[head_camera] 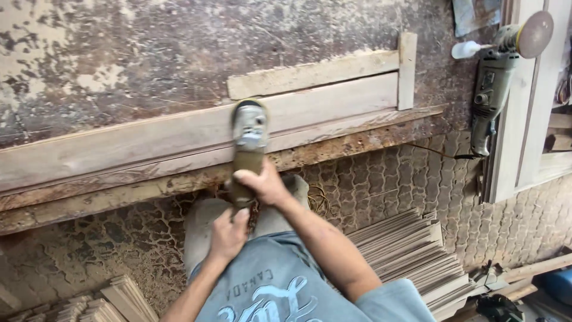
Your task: Sanding a wooden plank with a power sander and filling gaps with wood glue.
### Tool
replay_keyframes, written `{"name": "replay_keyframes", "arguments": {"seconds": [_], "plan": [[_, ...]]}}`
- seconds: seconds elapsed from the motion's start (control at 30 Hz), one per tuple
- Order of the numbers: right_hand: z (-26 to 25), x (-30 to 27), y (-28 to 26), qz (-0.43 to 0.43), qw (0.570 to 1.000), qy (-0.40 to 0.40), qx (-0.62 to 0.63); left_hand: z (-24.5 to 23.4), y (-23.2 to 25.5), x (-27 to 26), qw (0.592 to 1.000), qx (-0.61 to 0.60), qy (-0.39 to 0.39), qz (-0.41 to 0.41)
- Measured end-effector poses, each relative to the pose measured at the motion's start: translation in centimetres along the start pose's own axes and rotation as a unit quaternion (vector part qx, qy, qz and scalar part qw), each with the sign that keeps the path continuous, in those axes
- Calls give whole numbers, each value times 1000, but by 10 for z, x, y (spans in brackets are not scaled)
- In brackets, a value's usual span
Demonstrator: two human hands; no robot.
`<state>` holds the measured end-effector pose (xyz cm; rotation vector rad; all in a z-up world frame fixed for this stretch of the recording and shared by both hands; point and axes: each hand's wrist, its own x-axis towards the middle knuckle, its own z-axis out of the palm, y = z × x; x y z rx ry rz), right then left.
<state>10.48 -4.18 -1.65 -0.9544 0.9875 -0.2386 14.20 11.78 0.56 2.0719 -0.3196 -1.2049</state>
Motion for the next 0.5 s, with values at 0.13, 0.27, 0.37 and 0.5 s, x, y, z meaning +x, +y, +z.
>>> {"name": "replay_keyframes", "arguments": {"seconds": [0.13,0.27,0.37,0.5], "plan": [[-107,2,-21,21,998,60,7,77,37,26,997,22,-64,29],[-196,13,11,-22,992,117,49,120,77,41,989,48,-140,21],[-194,17,28,-40,986,129,101,117,67,45,990,36,-132,34],[-121,13,24,-53,996,59,35,60,39,39,993,40,-109,-6]]}}
